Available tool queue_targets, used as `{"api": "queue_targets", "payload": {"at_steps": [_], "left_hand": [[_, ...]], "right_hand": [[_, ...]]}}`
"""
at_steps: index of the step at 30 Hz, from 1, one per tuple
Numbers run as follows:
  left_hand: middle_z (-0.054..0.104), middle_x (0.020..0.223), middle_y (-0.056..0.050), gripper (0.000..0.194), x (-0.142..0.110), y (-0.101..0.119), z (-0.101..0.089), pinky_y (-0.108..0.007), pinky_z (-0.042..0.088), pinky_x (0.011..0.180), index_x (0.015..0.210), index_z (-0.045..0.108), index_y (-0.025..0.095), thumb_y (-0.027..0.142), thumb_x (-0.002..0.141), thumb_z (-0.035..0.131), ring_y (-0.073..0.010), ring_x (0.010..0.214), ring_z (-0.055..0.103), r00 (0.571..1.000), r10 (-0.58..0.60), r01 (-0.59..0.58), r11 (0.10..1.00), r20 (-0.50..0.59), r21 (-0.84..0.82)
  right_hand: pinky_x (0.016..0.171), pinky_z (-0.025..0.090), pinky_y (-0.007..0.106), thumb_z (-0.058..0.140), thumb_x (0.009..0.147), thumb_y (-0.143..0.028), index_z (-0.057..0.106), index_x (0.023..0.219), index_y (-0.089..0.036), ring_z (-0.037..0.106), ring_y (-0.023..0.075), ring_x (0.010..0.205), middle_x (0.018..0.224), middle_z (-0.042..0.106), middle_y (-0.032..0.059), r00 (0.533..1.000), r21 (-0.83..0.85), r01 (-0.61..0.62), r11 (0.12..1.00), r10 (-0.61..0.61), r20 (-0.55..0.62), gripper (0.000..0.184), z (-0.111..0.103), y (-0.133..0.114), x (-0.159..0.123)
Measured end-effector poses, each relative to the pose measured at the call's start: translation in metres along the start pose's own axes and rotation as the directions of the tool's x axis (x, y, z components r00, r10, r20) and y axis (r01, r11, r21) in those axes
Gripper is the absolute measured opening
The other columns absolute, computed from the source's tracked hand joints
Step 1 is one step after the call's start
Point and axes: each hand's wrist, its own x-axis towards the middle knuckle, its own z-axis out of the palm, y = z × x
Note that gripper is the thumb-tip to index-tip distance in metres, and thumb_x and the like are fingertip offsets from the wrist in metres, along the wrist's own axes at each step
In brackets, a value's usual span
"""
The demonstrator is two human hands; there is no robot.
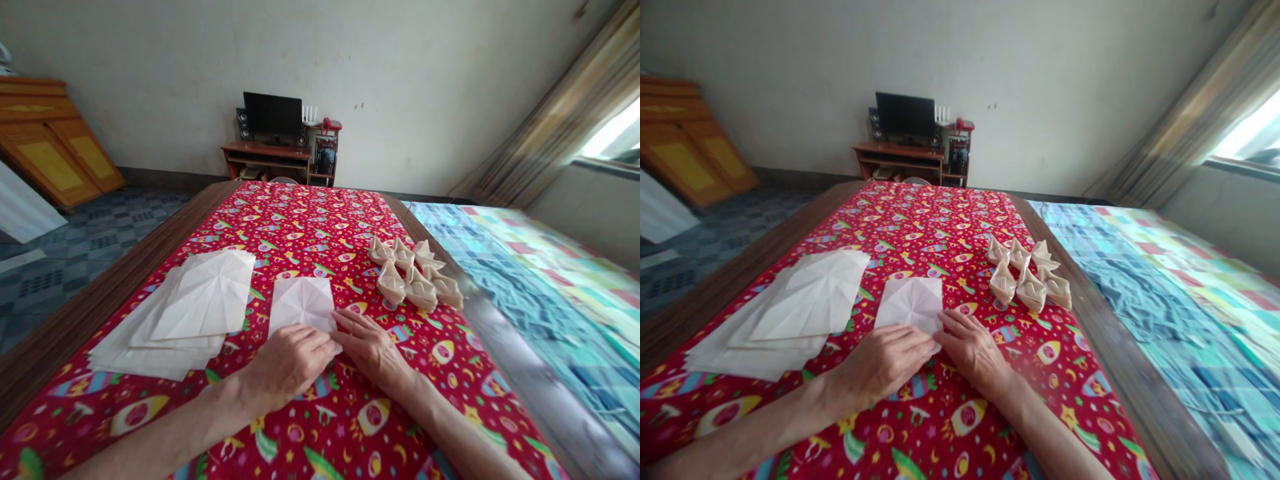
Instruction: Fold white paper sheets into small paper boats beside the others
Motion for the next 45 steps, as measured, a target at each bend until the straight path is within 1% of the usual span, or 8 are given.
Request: {"api": "queue_targets", "payload": {"at_steps": [4, 8, 10, 17, 27, 33, 40, 45], "left_hand": [[0.067, 0.106, -0.007, 0.029, -0.005, -0.002, -0.007, -0.034, 0.049, 0.089, 0.116, 0.058, 0.016, 0.030, 0.094, 0.045, -0.0187, 0.101, 0.061, 0.999, -0.047, 0.049, 0.992, 0.017, -0.120], [0.047, 0.138, -0.014, 0.082, -0.031, -0.017, -0.016, -0.046, 0.036, 0.107, 0.141, 0.034, 0.015, 0.064, 0.078, 0.053, -0.0285, 0.127, 0.043, 0.992, -0.043, 0.058, 0.990, 0.121, -0.126], [0.042, 0.142, -0.016, 0.092, -0.048, -0.028, -0.014, -0.048, 0.035, 0.107, 0.144, 0.027, 0.016, 0.066, 0.073, 0.058, -0.0301, 0.129, 0.041, 0.987, -0.079, 0.095, 0.990, 0.143, -0.105], [0.058, 0.128, -0.008, 0.042, -0.064, -0.057, 0.001, -0.037, 0.045, 0.102, 0.128, 0.053, 0.021, 0.012, 0.088, 0.046, -0.0190, 0.122, 0.051, 0.979, -0.201, 0.194, 0.968, -0.029, -0.160], [0.066, 0.116, -0.006, 0.034, -0.066, -0.041, -0.006, -0.034, 0.049, 0.097, 0.118, 0.062, 0.020, 0.016, 0.092, 0.041, -0.0172, 0.112, 0.059, 0.992, -0.108, 0.095, 0.978, -0.062, -0.188], [0.066, 0.116, -0.006, 0.035, -0.070, -0.039, 0.000, -0.032, 0.050, 0.096, 0.115, 0.063, 0.019, 0.012, 0.090, 0.041, -0.0163, 0.113, 0.058, 0.983, -0.160, 0.132, 0.955, -0.090, -0.265], [0.071, 0.086, -0.004, 0.015, -0.063, -0.040, 0.000, -0.025, 0.054, 0.076, 0.087, 0.069, 0.018, 0.019, 0.088, 0.054, -0.0138, 0.082, 0.066, 0.926, -0.322, 0.222, 0.886, -0.196, -0.408], [0.058, 0.062, 0.000, 0.031, -0.057, -0.041, -0.001, -0.020, 0.045, 0.059, 0.060, 0.058, 0.016, 0.024, 0.089, 0.051, -0.0110, 0.061, 0.056, 0.885, -0.449, 0.382, 0.849, -0.119, -0.366]], "right_hand": [[0.096, 0.049, 0.036, 0.040, 0.093, -0.016, 0.063, 0.112, -0.020, 0.052, 0.0197, 0.120, 0.121, 0.063, 0.0098, 1.000, 0.076, 0.021, 0.997, -0.019, -0.020, 0.030, 0.001, 0.002, -0.002], [0.096, 0.050, 0.035, 0.039, 0.093, -0.015, 0.060, 0.116, -0.018, 0.054, 0.0186, 0.118, 0.119, 0.064, 0.0100, 0.999, 0.132, 0.029, 0.991, -0.025, -0.034, 0.031, 0.002, 0.003, -0.004], [0.094, 0.051, 0.033, 0.038, 0.093, -0.014, 0.061, 0.114, -0.017, 0.056, 0.0177, 0.116, 0.116, 0.065, 0.0100, 0.999, 0.178, 0.005, 0.984, 0.002, -0.040, 0.031, 0.002, 0.003, -0.004], [0.088, 0.054, 0.034, 0.038, 0.092, -0.015, 0.062, 0.108, -0.019, 0.061, 0.0177, 0.106, 0.108, 0.068, 0.0099, 0.998, 0.228, -0.016, 0.974, 0.029, -0.057, 0.029, 0.001, 0.001, -0.002], [0.090, 0.052, 0.036, 0.043, 0.088, -0.012, 0.060, 0.110, -0.020, 0.060, 0.0188, 0.109, 0.113, 0.066, 0.0089, 0.999, 0.171, -0.034, 0.985, 0.039, -0.027, 0.028, -0.007, -0.005, -0.029], [0.086, 0.051, 0.040, 0.043, 0.089, -0.012, 0.062, 0.112, -0.022, 0.058, 0.0214, 0.107, 0.111, 0.067, 0.0077, 0.999, 0.137, -0.003, 0.991, -0.003, 0.043, 0.032, -0.009, -0.004, -0.015], [0.073, 0.052, 0.027, 0.049, 0.090, -0.020, 0.069, 0.092, -0.023, 0.064, 0.0154, 0.084, 0.097, 0.069, 0.0040, 0.972, 0.375, -0.235, 0.897, 0.227, 0.066, 0.021, -0.007, -0.003, -0.004], [0.066, 0.047, 0.023, 0.054, 0.085, -0.021, 0.070, 0.086, -0.021, 0.064, 0.0148, 0.072, 0.082, 0.071, 0.0009, 0.900, 0.390, -0.429, 0.815, 0.420, 0.114, 0.016, -0.005, -0.008, 0.000]]}}
